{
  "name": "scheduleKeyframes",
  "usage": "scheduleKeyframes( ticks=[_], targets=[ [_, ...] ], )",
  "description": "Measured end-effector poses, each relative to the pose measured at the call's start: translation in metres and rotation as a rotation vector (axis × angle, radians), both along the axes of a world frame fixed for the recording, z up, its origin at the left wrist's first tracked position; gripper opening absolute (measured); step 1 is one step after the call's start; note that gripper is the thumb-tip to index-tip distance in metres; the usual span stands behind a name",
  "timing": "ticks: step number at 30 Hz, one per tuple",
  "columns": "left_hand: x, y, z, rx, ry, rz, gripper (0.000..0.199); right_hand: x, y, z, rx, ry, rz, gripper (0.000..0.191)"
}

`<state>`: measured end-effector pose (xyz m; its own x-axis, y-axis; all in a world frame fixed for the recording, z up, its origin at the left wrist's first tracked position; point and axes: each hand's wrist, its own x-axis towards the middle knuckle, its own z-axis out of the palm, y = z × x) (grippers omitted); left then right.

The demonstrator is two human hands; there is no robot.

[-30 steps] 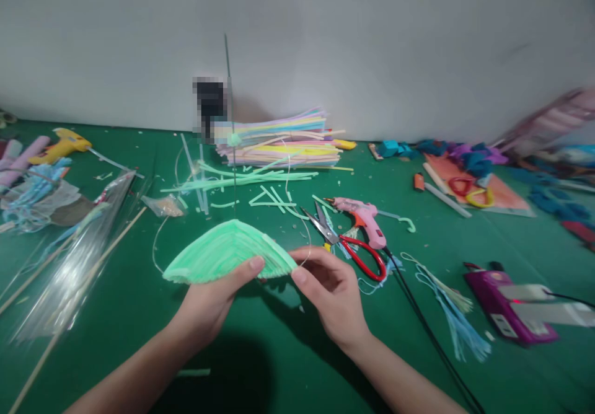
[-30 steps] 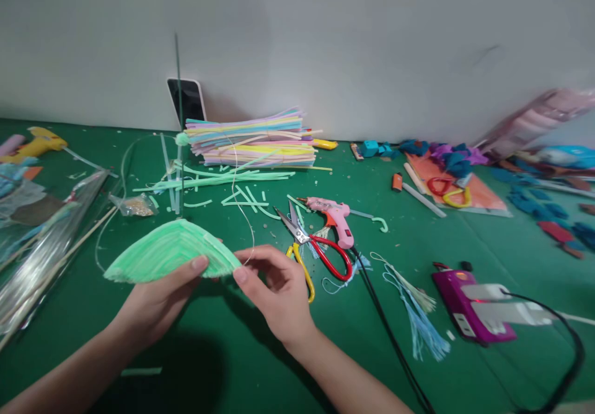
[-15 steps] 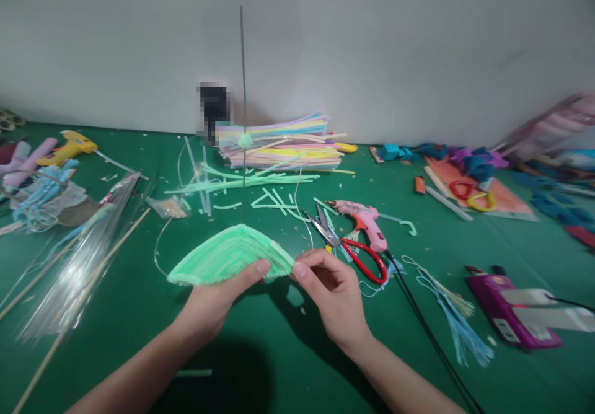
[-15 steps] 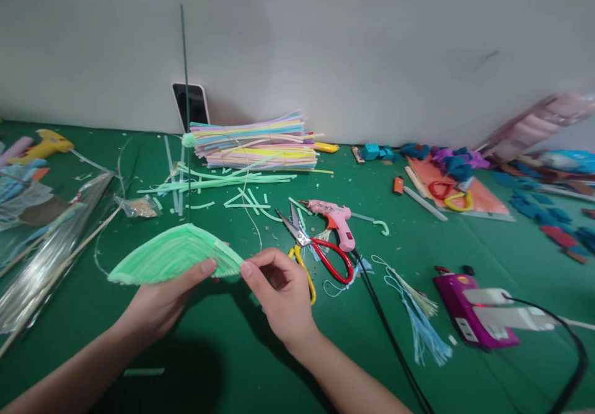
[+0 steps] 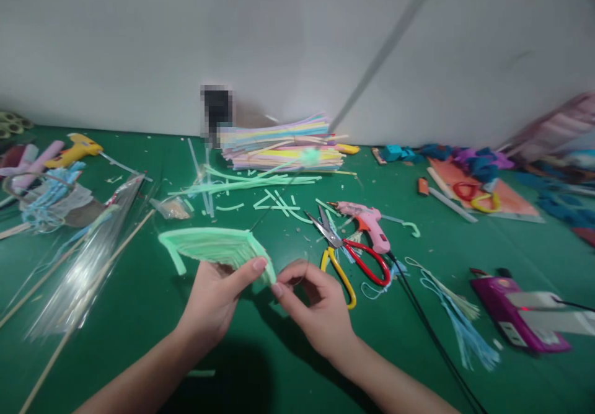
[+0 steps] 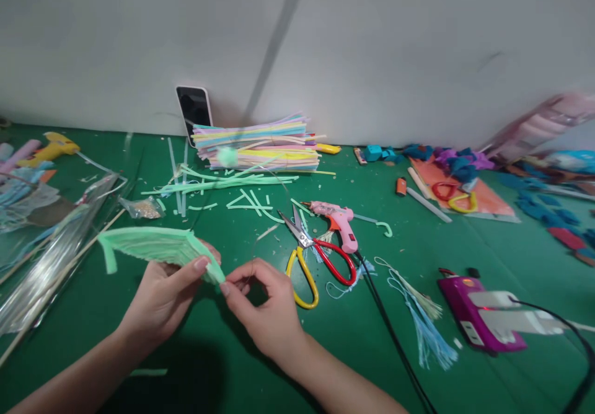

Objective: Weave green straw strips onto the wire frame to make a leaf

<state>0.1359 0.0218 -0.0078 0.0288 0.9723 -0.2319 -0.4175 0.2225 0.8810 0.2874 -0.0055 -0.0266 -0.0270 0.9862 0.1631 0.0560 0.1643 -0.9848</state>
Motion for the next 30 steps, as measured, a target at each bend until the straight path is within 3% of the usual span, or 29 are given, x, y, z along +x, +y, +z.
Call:
scheduleKeyframes(
  ticks=[5,13,22,26,30],
  targets=[
    [-0.004,-0.001,-0.005,0.049,0.079,0.009,0.016,-0.001,-0.001,0.002,0.021,-0.034,0.032,0.004],
    [-0.006,0.002,-0.005,0.001,0.144,-0.017,0.017,0.002,-0.001,0.003,0.049,-0.118,0.017,0.006],
    [-0.007,0.000,-0.007,-0.056,0.171,-0.187,0.034,0.004,0.004,-0.009,-0.029,-0.073,-0.038,0.013],
    [-0.007,0.003,-0.006,-0.005,0.144,-0.083,0.034,0.004,0.008,-0.011,-0.164,0.133,-0.005,0.024],
    [-0.011,0.012,-0.004,0.089,0.254,0.076,0.039,0.004,0.010,-0.010,-0.168,0.251,-0.086,0.030]
  ],
)
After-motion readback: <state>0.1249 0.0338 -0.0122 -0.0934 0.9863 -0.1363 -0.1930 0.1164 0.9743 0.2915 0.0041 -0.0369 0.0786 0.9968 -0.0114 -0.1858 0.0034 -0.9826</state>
